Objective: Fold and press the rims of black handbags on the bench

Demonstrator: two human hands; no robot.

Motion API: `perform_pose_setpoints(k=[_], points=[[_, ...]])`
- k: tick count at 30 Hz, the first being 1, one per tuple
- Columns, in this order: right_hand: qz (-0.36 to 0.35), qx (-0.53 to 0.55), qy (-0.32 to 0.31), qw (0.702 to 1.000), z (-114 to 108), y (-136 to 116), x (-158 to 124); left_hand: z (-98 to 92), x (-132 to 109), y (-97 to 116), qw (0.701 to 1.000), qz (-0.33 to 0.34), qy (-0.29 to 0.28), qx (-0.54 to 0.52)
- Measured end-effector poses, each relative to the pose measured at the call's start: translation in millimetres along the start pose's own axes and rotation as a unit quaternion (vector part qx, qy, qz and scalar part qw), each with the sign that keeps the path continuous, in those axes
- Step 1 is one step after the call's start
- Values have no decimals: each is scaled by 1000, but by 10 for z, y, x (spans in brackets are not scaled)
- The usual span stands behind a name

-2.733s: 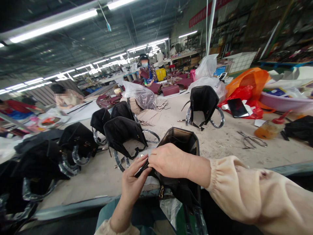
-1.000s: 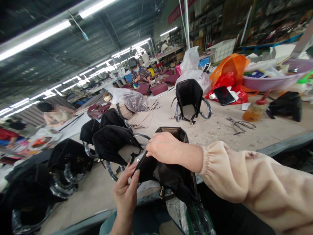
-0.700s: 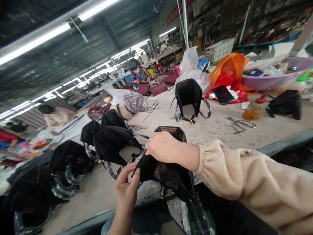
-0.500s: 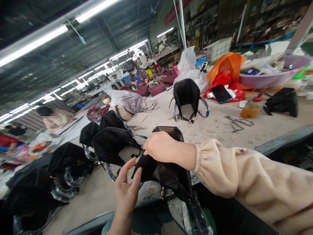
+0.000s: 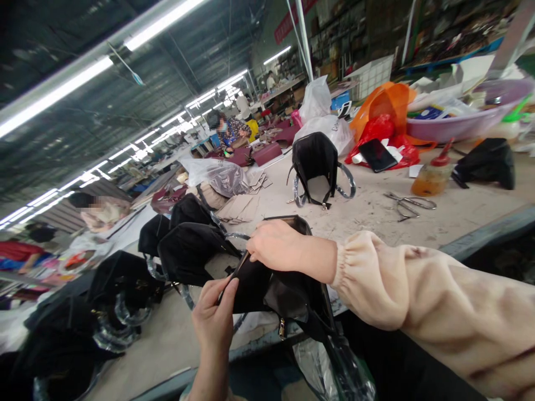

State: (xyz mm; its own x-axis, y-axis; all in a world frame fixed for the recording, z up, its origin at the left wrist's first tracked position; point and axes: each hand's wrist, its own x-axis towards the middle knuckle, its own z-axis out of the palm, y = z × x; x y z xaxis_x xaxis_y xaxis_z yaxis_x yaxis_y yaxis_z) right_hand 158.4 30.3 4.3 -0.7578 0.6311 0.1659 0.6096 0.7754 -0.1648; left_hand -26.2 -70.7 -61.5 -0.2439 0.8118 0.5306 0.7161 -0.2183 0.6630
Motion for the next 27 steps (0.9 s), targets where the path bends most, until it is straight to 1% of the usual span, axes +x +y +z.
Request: perform_pose_setpoints(k=[2,6,11,15,21,27], points=[[3,-2,-2,1000,-11,23,-15,8,2,-11,1000,-2,-2,-3],[4,-9,17,1000,5,50,-21,16,1,-42,1000,-10,-6,-1],[2,-5,22,1000,46,72,25,30,3,-67,1000,-14,-15,7],[2,-1,23,1000,56,77,60,39,3,-68,1000,-16,-9,12],[6,-3,36,999,88,83,97,33,13,-52,999,-4,-25,29],[15,-7,43,999,131,79,127,31,30,-40,999,10,-26,40]])
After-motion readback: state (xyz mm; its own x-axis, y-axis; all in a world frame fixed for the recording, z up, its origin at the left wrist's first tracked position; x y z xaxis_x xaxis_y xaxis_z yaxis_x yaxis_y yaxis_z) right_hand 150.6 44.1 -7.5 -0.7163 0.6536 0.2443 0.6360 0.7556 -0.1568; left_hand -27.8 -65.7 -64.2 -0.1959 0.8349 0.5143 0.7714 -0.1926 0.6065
